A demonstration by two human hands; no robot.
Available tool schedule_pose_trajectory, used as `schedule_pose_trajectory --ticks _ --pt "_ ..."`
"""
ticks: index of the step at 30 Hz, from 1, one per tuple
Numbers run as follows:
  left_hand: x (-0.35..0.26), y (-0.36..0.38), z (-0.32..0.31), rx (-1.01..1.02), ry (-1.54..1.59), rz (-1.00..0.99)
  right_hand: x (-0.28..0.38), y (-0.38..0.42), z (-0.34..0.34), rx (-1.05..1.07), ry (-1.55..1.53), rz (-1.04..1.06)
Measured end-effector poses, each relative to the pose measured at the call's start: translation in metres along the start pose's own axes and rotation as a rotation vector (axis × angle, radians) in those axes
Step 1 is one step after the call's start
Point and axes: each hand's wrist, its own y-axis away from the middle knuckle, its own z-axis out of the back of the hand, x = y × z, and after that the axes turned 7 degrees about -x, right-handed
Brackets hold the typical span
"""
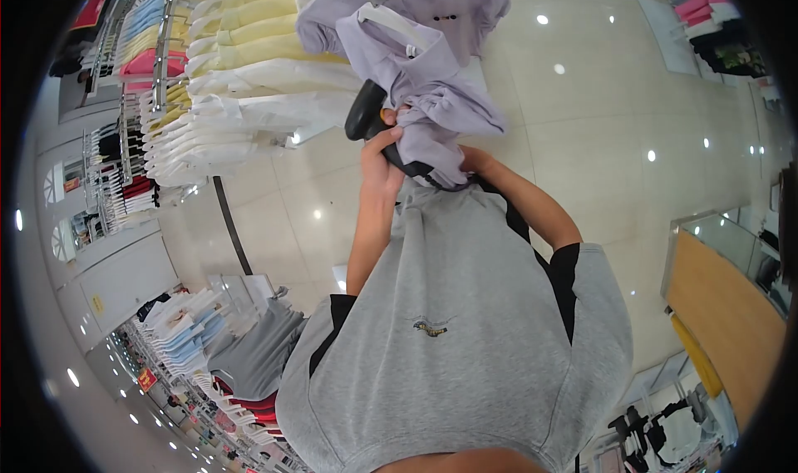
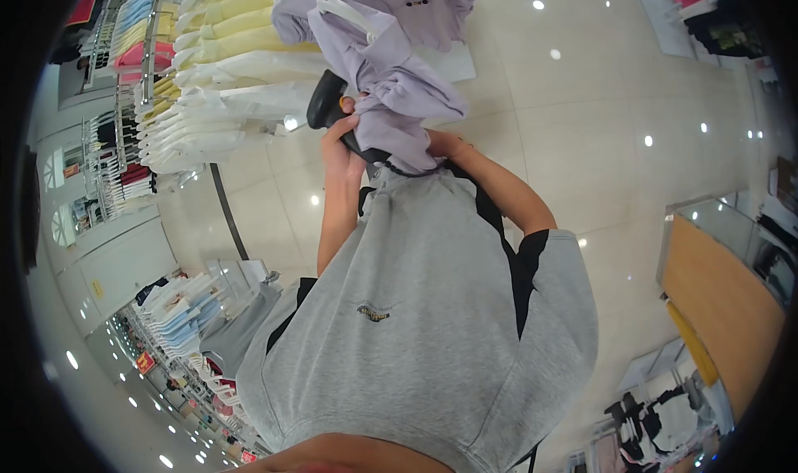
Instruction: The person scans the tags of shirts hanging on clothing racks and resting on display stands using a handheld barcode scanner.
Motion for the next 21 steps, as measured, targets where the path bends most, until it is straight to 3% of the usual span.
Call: schedule_pose_trajectory --ticks 2,4,6,9,13,19,20,21 --pt "0.009 -0.008 0.005 -0.044 -0.299 -0.166 0.001 -0.003 -0.007 0.083 -0.04 0.03" --pt "0.019 -0.006 0.002 0.072 -0.493 -0.234 -0.005 -0.005 -0.001 0.131 -0.06 0.034" --pt "0.018 -0.004 0.001 0.105 -0.449 -0.029 -0.018 -0.018 0.025 0.089 0.227 0.283" --pt "0.02 -0.005 0.013 -0.038 -0.49 -0.121 -0.018 -0.008 0.027 0.012 0.291 0.253" --pt "0.015 -0.002 0.05 -0.12 -0.398 -0.087 0.001 0.011 0.018 -0.14 0.415 0.216" --pt "0.025 0.001 0.056 -0.138 -0.321 -0.051 0.02 0.032 0.007 -0.372 0.588 0.157" --pt "0.028 0.0 0.056 -0.135 -0.316 -0.049 0.016 0.031 0.014 -0.375 0.594 0.157" --pt "0.03 -0.002 0.056 -0.135 -0.299 -0.053 0.009 0.027 0.025 -0.486 0.404 0.024"
